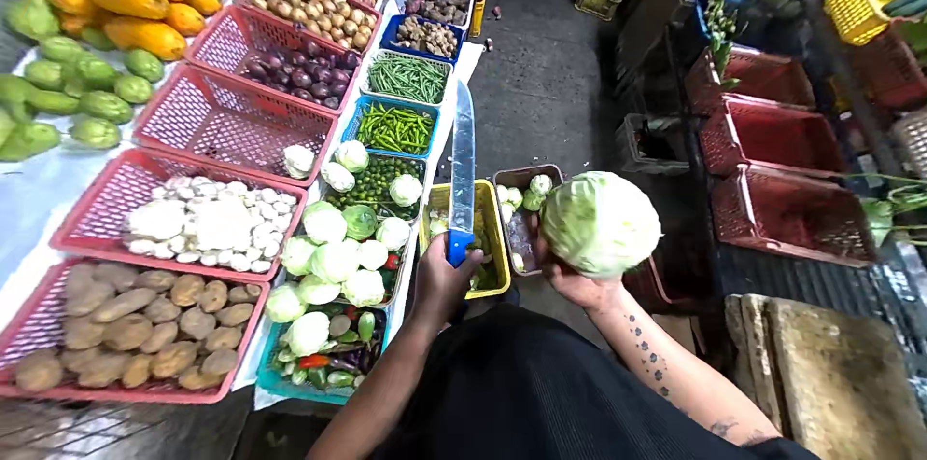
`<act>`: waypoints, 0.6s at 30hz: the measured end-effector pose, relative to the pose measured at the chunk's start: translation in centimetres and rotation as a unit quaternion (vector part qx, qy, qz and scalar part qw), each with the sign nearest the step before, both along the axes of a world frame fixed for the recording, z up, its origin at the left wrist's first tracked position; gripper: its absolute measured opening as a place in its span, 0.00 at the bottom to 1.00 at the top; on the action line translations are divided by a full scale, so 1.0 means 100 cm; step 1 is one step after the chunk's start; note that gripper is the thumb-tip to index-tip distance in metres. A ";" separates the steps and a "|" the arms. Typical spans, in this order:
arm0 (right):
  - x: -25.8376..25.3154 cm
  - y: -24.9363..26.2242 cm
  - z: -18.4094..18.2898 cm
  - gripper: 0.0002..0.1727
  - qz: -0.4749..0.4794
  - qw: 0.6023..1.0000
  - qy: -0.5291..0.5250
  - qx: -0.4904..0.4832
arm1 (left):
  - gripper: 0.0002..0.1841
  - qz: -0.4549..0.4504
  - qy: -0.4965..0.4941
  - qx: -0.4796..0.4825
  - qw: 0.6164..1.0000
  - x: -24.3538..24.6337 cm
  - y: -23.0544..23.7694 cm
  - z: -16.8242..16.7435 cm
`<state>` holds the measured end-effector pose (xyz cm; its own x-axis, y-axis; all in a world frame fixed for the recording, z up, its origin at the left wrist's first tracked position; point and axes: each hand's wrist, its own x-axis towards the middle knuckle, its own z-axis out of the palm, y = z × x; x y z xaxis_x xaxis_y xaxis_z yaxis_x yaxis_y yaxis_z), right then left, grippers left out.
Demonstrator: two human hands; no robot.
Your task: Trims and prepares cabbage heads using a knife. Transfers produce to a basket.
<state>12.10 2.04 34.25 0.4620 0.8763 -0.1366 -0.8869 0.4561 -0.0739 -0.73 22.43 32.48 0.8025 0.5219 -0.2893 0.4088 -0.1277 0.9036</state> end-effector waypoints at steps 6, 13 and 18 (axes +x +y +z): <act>0.022 0.012 0.012 0.45 -0.125 0.921 -0.206 -0.306 | 0.35 -0.039 -0.177 0.090 0.979 -0.004 -0.009 0.048; 0.016 0.006 0.001 0.37 -0.111 0.864 -0.300 -0.390 | 0.53 -0.159 -0.104 0.245 0.951 0.043 -0.029 0.079; 0.013 -0.012 0.000 0.44 -0.116 0.820 -0.340 -0.446 | 0.52 -0.274 -0.078 0.229 0.931 0.070 -0.032 0.075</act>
